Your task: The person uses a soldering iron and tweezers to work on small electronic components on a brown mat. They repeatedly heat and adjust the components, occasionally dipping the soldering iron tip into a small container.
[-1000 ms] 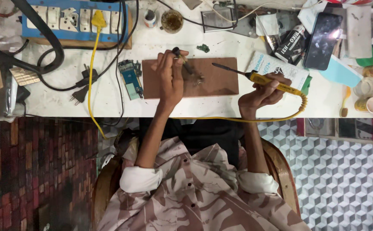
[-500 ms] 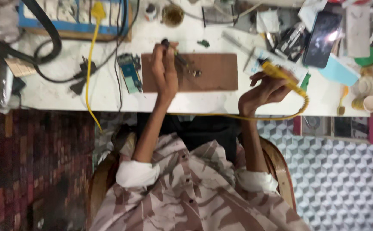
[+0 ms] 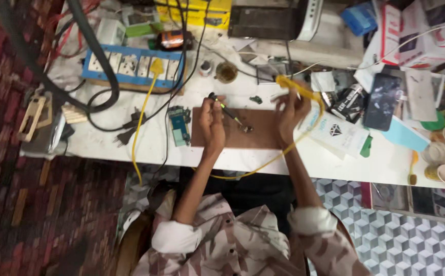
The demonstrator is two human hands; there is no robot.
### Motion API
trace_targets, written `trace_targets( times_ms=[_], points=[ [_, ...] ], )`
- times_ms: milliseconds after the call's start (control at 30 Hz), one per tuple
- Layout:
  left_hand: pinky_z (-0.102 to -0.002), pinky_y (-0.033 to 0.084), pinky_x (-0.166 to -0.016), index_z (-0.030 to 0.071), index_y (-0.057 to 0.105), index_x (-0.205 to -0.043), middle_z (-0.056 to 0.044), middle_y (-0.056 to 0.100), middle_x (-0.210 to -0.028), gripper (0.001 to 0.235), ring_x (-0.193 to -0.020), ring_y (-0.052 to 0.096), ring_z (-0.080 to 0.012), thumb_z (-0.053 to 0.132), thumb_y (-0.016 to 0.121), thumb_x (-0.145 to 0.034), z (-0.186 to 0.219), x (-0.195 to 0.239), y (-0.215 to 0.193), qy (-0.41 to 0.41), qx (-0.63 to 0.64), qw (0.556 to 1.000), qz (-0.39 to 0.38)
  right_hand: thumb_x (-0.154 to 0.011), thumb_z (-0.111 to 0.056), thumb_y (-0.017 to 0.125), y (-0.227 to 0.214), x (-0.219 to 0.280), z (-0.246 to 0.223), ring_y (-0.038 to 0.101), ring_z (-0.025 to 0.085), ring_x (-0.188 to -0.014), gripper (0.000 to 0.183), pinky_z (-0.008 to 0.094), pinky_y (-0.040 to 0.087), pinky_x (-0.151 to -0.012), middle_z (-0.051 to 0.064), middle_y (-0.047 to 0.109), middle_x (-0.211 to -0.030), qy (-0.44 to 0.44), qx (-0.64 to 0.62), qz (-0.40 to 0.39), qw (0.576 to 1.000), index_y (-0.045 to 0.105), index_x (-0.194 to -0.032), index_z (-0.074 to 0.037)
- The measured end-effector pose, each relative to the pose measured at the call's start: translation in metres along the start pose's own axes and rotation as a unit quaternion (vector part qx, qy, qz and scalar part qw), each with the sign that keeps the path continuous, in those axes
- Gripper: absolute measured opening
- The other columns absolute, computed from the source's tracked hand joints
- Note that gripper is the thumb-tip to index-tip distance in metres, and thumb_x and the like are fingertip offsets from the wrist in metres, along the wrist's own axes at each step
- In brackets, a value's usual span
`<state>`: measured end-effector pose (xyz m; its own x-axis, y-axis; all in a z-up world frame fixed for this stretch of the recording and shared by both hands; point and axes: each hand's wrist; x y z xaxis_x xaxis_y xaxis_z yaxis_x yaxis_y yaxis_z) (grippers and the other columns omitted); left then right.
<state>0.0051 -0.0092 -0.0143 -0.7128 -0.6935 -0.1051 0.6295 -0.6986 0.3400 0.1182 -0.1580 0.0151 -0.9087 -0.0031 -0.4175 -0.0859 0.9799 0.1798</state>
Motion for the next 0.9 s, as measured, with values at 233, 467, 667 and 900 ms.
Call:
trace_targets(
  times_ms=[233,467,667,900],
  points=[
    [-0.023,0.037,-0.069,0.004,0.067,-0.115,0.004,0.057,-0.087,0.029,-0.076,0.042,-0.0049,0.028,0.052,-0.111,0.008,-0.003,-0.002,0.002,0.015,1.000,0.007,-0.110,-0.024,0.058,0.016,-0.018,0.004,0.062,0.011,-0.065,0.034,0.023,0.043,-0.053,0.013,0.070,-0.088,0.077,0.107,-0.122,0.984,0.060,-0.131,0.001],
    [-0.025,0.039,-0.077,0.001,0.064,-0.122,-0.001,0.058,-0.100,0.034,-0.085,0.047,-0.0082,0.032,0.058,-0.111,-0.015,-0.013,-0.019,-0.030,0.255,0.966,0.017,-0.111,-0.015,0.059,0.021,-0.012,0.004,0.067,0.015,-0.081,0.025,0.028,0.058,-0.075,0.013,0.069,-0.119,-0.003,0.137,-0.158,0.978,0.061,-0.128,0.003],
    [-0.030,0.047,-0.083,0.002,0.062,-0.121,-0.002,0.059,-0.102,0.032,-0.094,0.055,-0.0108,0.028,0.062,-0.103,-0.021,-0.021,-0.025,-0.065,0.304,0.948,0.065,-0.109,-0.016,0.061,0.033,-0.017,0.014,0.068,0.014,-0.085,0.024,0.027,0.058,-0.074,0.013,0.068,-0.122,-0.007,0.110,-0.149,0.983,0.060,-0.127,0.001],
    [-0.027,0.044,-0.085,0.001,0.062,-0.122,-0.002,0.058,-0.102,0.035,-0.095,0.053,-0.0096,0.032,0.063,-0.106,-0.022,-0.015,-0.025,-0.055,0.292,0.954,0.046,-0.111,-0.019,0.059,0.024,-0.013,0.028,0.065,0.014,-0.084,0.025,0.026,0.056,-0.072,0.013,0.067,-0.123,-0.045,0.135,-0.156,0.977,0.061,-0.126,0.001]
  ],
)
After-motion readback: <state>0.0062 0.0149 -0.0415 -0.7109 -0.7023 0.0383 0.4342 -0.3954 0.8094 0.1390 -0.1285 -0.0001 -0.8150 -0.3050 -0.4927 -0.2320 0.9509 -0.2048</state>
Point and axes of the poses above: each hand's wrist, its own x-axis away from the middle knuckle, its own y-axis out of the palm, z = x × y
